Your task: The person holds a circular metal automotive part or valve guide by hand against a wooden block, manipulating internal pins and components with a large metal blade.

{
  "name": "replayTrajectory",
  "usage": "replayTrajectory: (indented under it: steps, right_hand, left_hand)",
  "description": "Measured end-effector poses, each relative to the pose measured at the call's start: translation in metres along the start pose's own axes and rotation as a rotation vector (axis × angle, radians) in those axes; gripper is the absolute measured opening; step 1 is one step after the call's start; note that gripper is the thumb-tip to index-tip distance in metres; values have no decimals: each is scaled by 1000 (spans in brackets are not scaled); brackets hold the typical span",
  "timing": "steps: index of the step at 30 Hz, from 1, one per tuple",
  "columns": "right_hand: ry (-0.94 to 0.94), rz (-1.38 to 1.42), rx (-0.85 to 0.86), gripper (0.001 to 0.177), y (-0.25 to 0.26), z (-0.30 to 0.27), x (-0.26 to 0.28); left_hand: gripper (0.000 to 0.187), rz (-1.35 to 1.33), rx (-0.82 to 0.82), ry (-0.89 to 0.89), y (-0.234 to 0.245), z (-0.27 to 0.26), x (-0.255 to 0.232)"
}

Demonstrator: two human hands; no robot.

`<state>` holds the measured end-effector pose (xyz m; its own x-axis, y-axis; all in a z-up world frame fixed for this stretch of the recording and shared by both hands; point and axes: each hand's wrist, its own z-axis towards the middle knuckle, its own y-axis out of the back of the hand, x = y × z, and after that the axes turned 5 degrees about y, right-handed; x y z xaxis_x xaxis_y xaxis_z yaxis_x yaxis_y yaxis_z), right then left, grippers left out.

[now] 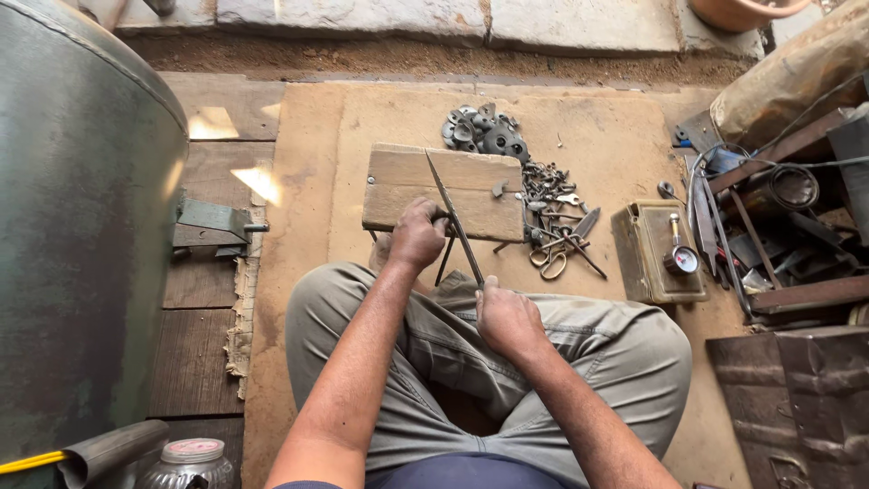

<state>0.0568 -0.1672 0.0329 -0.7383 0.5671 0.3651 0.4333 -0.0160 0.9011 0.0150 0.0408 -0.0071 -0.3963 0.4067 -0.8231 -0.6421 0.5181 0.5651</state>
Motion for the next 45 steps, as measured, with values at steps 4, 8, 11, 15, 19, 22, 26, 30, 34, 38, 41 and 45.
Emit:
replayTrajectory:
  steps: [4, 8, 11, 15, 19, 22, 26, 30, 34, 38, 41, 45]
  right_hand:
    - [-12, -24, 4, 32, 11, 7, 2]
    - [-20, 0, 35, 32, 15, 20, 1]
    - [-5, 26, 32, 32, 15, 30, 0]
    - [-22, 34, 72, 32, 17, 41, -5]
    - [-60, 38, 79, 34, 12, 55, -2]
    - [-26, 41, 45, 34, 7, 64, -4]
    - [33, 43, -3, 32, 6, 69, -11]
    - [65, 94, -90, 33, -4, 62, -15]
    - [45, 77, -153, 38, -13, 62, -15]
    - [21, 96, -208, 36, -9, 63, -10]
    - [-23, 64, -205, 38, -5, 63, -3]
    - [-60, 43, -146, 37, 0, 66, 1]
  left_hand:
    - [8, -17, -38, -148, 5, -2, -5]
    - [4, -14, -15, -116, 5, -2, -3]
    - [6, -3, 1, -114, 6, 0, 0]
    - [4, -9, -21, -149, 7, 2, -2]
    - [6, -5, -30, -162, 6, -2, -6]
    - [5, 13, -4, -157, 7, -2, -8]
    - [8, -18, -15, -130, 9, -6, -9]
    - [11, -40, -33, -22, 7, -8, -10]
    - [12, -48, -47, -40, 8, -10, -13]
    - [14, -114, -58, -45, 7, -11, -22]
    - [16, -50, -62, -29, 1, -5, -18]
    - [15, 125, -109, -87, -8, 1, -8]
